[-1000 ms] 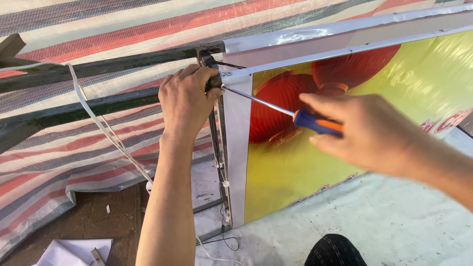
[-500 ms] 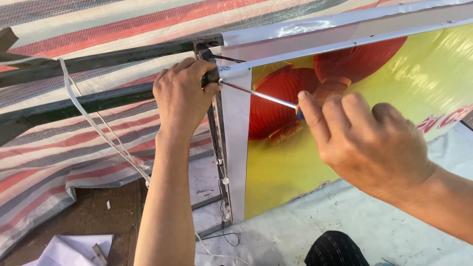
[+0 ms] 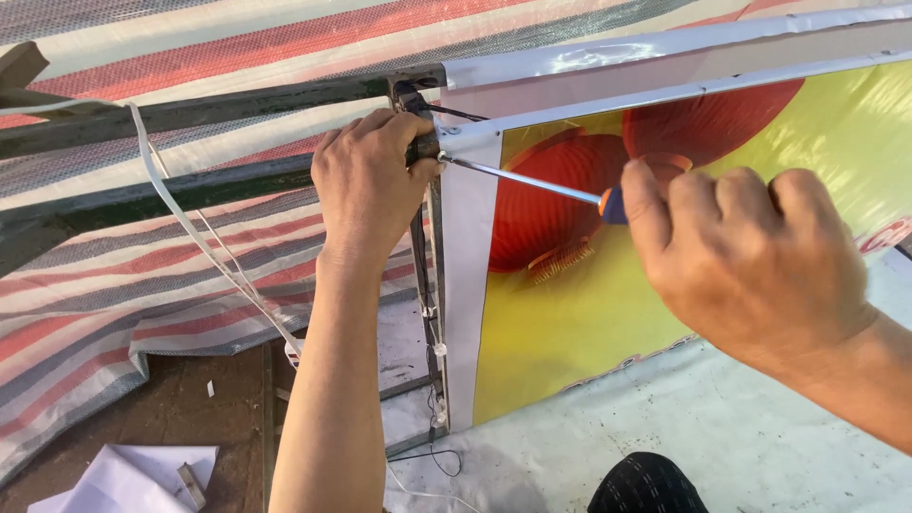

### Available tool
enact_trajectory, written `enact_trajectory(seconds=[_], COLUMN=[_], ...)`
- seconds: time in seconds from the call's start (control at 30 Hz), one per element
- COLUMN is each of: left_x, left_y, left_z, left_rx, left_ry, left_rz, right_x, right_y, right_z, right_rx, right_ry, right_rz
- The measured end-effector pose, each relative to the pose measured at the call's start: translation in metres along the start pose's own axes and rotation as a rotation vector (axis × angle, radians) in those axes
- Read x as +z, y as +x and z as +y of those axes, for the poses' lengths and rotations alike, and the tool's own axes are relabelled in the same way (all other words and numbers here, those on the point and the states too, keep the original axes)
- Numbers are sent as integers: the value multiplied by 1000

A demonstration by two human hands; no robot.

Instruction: Assembling a printed banner onto a metal frame by tucking the edges into the frame slot using a screwdriver and securing it with zip ties.

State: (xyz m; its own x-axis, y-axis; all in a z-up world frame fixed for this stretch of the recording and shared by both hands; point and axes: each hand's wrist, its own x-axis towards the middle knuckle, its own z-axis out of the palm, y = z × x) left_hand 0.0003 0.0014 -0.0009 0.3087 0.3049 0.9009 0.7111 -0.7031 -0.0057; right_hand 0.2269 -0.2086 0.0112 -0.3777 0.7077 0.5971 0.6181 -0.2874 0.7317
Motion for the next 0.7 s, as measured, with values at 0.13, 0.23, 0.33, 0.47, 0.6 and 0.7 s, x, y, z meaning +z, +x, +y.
enact_trajectory(seconds=[0.13, 0.23, 0.33, 0.47, 0.6, 0.7], left_x=[-1, -1, -1, -1, 3, 1], left_y=[2, 2, 1, 1, 0, 1], left_z=[2, 1, 1, 0, -1, -1], left_rx=[19, 15, 10, 7, 56, 29], left_ry=[19, 37, 43, 27, 21, 48], left_rz=[-7, -28, -27, -24, 29, -3], right_x=[-9, 6, 6, 4, 0, 4], right_y=[-2, 6, 23, 15, 0, -2], right_z=[4, 10, 20, 16, 1, 5], right_rx=[-44, 36, 152, 42, -97, -134], right_ry=[-278, 371, 911, 707, -243, -378], right_rz=[229, -165, -617, -339, 212, 302])
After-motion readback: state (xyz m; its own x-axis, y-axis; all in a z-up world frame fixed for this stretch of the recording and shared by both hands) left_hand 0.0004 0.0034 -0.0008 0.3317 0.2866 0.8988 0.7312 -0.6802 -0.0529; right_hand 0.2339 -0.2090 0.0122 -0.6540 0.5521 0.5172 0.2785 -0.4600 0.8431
